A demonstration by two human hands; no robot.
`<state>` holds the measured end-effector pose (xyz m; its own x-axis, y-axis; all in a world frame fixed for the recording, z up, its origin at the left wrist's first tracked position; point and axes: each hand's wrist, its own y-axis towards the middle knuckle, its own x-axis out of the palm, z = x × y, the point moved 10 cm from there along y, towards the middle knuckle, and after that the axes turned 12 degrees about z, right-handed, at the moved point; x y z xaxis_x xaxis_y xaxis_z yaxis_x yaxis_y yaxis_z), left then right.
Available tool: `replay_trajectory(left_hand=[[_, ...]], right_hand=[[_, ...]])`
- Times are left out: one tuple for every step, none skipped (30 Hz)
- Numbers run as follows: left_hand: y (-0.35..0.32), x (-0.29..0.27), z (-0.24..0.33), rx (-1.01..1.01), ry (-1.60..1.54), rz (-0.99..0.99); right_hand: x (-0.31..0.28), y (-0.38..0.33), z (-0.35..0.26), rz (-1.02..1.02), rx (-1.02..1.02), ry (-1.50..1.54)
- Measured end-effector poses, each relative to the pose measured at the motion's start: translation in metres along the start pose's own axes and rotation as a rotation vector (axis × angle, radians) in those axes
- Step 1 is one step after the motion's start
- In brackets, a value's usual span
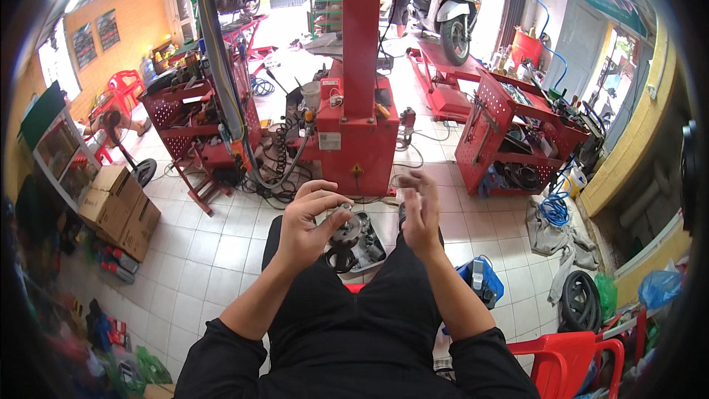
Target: The person sits on a chair and assembles a mechanical component, likely a motorcycle sprocket, by hand. They insert a metal pin into the sprocket, then place a washer and a small metal clip onto the pin to secure it.
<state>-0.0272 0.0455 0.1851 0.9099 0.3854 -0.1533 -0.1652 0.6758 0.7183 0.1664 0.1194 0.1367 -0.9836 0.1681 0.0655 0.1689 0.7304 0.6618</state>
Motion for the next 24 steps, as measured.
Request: replay_trajectory(left_hand=[[0.001,0.001,-0.002,0.000,-0.004,-0.002],[0.000,0.002,-0.003,0.001,-0.009,-0.004],[-0.001,0.001,-0.004,-0.004,-0.013,0.001],[-0.001,0.000,-0.005,-0.008,-0.017,0.006],[-0.002,0.000,-0.006,-0.012,-0.020,0.011],[-0.002,0.001,-0.005,-0.008,-0.020,0.005],[-0.002,0.002,-0.004,-0.003,-0.019,0.000],[-0.002,0.003,-0.003,0.002,-0.018,-0.005],[-0.002,0.003,-0.004,-0.004,-0.021,-0.005],[-0.002,0.003,-0.006,-0.010,-0.023,-0.004],[-0.002,0.004,-0.007,-0.017,-0.026,-0.004],[-0.002,0.004,-0.007,-0.015,-0.029,-0.002],[-0.001,0.004,-0.007,-0.013,-0.033,0.000],[-0.001,0.004,-0.006,-0.011,-0.036,0.001],[-0.001,0.003,-0.004,-0.003,-0.025,0.001],[0.000,0.002,-0.002,0.004,-0.014,0.002],[0.000,0.000,-0.001,0.012,-0.003,0.002],[0.000,0.000,0.001,0.020,0.006,0.002],[0.001,0.000,0.002,0.029,0.014,0.002],[0.001,0.000,0.004,0.040,0.021,0.002],[0.001,0.000,0.002,0.033,0.020,-0.004],[0.001,0.000,0.001,0.028,0.018,-0.010],[0.001,0.000,0.001,0.022,0.016,-0.017],[0.000,0.000,-0.002,0.004,0.004,-0.014]], right_hand=[[0.006,-0.006,-0.006,-0.056,-0.056,0.027],[0.018,-0.015,-0.015,-0.158,-0.107,0.146],[0.030,-0.025,-0.026,-0.275,-0.132,0.135],[0.037,-0.033,-0.042,-0.340,-0.218,0.076],[0.046,-0.043,-0.053,-0.404,-0.305,0.017],[0.048,-0.046,-0.053,-0.387,-0.288,-0.004],[0.051,-0.049,-0.052,-0.370,-0.271,-0.025],[0.052,-0.051,-0.051,-0.353,-0.255,-0.045],[0.051,-0.051,-0.050,-0.349,-0.263,-0.046],[0.051,-0.051,-0.048,-0.346,-0.270,-0.047],[0.051,-0.051,-0.048,-0.342,-0.278,-0.047],[0.051,-0.051,-0.045,-0.343,-0.259,-0.042],[0.051,-0.052,-0.043,-0.343,-0.239,-0.037],[0.050,-0.052,-0.041,-0.344,-0.219,-0.033],[0.048,-0.050,-0.039,-0.322,-0.207,-0.011],[0.045,-0.045,-0.036,-0.299,-0.195,0.010],[0.042,-0.038,-0.031,-0.276,-0.182,0.030],[0.033,-0.028,-0.017,-0.183,-0.220,-0.079],[0.023,-0.018,0.007,-0.117,-0.088,-0.061],[0.013,-0.011,0.028,-0.050,0.044,-0.042],[0.007,-0.006,0.040,0.012,0.177,-0.021],[0.004,-0.004,0.041,0.022,0.232,0.030],[0.006,-0.002,0.031,-0.008,0.183,0.067],[0.010,-0.003,0.018,-0.040,0.141,0.102]])
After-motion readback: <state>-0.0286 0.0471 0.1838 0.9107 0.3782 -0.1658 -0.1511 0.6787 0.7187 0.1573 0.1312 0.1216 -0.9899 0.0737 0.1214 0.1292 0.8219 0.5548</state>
